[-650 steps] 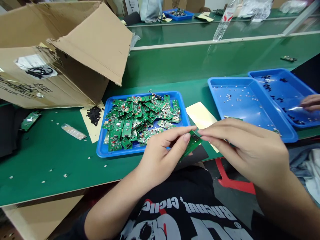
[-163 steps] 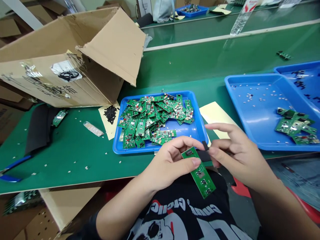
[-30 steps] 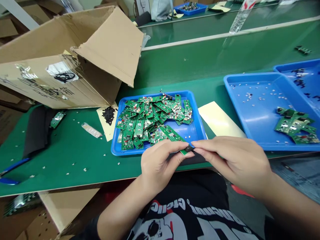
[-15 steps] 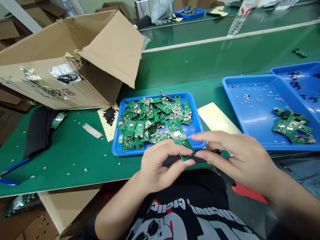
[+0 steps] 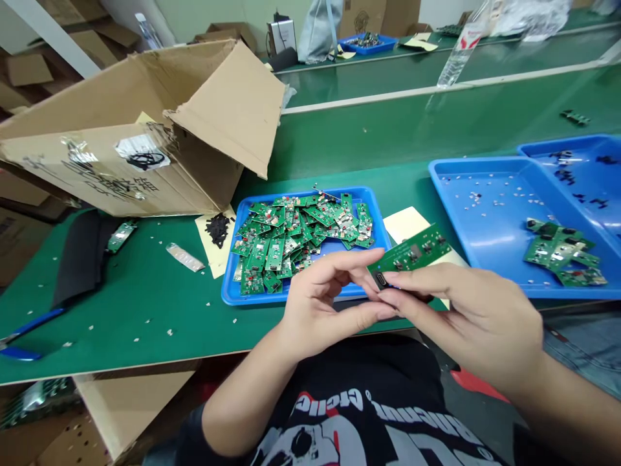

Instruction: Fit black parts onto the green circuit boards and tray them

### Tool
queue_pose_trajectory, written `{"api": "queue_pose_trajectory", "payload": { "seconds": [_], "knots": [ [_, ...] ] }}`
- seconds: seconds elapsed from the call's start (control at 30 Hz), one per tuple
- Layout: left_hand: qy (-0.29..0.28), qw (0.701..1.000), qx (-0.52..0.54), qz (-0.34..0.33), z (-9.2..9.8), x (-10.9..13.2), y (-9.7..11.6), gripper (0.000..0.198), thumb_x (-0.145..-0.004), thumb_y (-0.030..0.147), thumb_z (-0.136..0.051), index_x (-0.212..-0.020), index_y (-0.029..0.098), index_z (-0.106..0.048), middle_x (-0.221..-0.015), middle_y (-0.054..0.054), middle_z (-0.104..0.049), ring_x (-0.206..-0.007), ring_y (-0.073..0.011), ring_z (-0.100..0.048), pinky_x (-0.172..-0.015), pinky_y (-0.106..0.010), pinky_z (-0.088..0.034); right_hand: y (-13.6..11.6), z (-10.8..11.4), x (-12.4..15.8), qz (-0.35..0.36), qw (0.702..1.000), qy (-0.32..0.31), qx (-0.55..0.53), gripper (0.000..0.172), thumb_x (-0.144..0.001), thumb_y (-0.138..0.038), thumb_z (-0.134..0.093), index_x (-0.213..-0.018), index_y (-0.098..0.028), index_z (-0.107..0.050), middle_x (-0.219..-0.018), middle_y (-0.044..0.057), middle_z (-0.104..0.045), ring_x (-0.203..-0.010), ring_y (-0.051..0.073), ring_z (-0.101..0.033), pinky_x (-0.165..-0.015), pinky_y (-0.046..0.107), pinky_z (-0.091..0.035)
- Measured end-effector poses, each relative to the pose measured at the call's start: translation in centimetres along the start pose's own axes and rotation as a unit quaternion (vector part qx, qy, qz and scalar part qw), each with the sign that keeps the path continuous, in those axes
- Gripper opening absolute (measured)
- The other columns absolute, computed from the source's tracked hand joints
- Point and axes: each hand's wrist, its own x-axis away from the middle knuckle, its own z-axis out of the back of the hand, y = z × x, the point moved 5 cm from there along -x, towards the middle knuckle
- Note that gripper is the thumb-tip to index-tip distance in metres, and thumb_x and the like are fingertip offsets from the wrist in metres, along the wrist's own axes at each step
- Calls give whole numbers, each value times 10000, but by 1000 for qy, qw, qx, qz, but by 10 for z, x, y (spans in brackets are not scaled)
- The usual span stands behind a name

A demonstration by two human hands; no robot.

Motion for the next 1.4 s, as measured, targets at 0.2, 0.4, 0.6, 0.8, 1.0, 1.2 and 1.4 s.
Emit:
{"api": "queue_pose_trajectory", "payload": {
  "seconds": [0.2, 0.4, 0.6, 0.8, 1.0, 1.2, 1.4],
  "knots": [
    [13, 988, -109, -106, 5, -2, -1, 399, -731, 198, -807, -1117, 237, -716, -753, -2, -691, -715, -104, -637, -721, -219, -547, 11, -6, 4, -128, 977, -78, -154, 126, -900, -132, -544, -848, -190, -643, -581, -55, -640, -421, 56, -590, -417, 139, -483],
    [32, 964, -209, -162, 10, -3, -3, 442, -740, 281, -796, -1169, 285, -691, -971, -35, -654, -874, -144, -643, -766, -274, -571, 20, -11, 10, -218, 941, -90, -242, 116, -881, -168, -538, -880, -173, -654, -545, -45, -616, -424, 72, -592, -416, 140, -506],
    [35, 989, -115, -83, 6, -1, -16, 437, -763, 231, -780, -1180, 316, -681, -1031, -46, -672, -897, -167, -686, -725, -274, -616, 27, -14, 6, -254, 932, -78, -247, 70, -843, -156, -555, -810, -181, -613, -499, -55, -590, -386, 67, -555, -398, 140, -463],
    [77, 992, -52, -84, 2, 0, -18, 354, -768, 156, -772, -1098, 269, -714, -1022, -50, -710, -962, -176, -705, -812, -285, -619, 36, -15, 5, -300, 915, -116, -242, 85, -837, -267, -587, -827, -197, -539, -462, -66, -563, -358, 89, -510, -328, 168, -375],
    [89, 991, 20, -96, -1, -3, -15, 348, -749, 79, -775, -1050, 240, -712, -984, -18, -728, -990, -157, -719, -839, -220, -599, 32, -4, -4, -198, 971, -65, -115, 105, -847, -227, -619, -753, -190, -588, -575, -37, -618, -454, 81, -565, -411, 175, -407],
    [77, 995, 59, -34, -4, -1, -12, 243, -848, 134, -694, -1063, 244, -711, -1054, -36, -762, -1012, -174, -720, -881, -269, -604, 26, 4, -9, -91, 988, -101, -67, 118, -903, -188, -544, -809, -207, -612, -685, -17, -664, -537, 90, -591, -478, 195, -450],
    [70, 995, 52, 43, -2, 3, -16, 203, -891, 202, -650, -1066, 271, -726, -1085, -26, -757, -1019, -154, -713, -904, -258, -585, 21, 10, -9, -14, 996, -91, -1, 116, -925, -165, -521, -835, -221, -567, -729, -22, -680, -553, 81, -605, -507, 188, -465]
  ]
}}
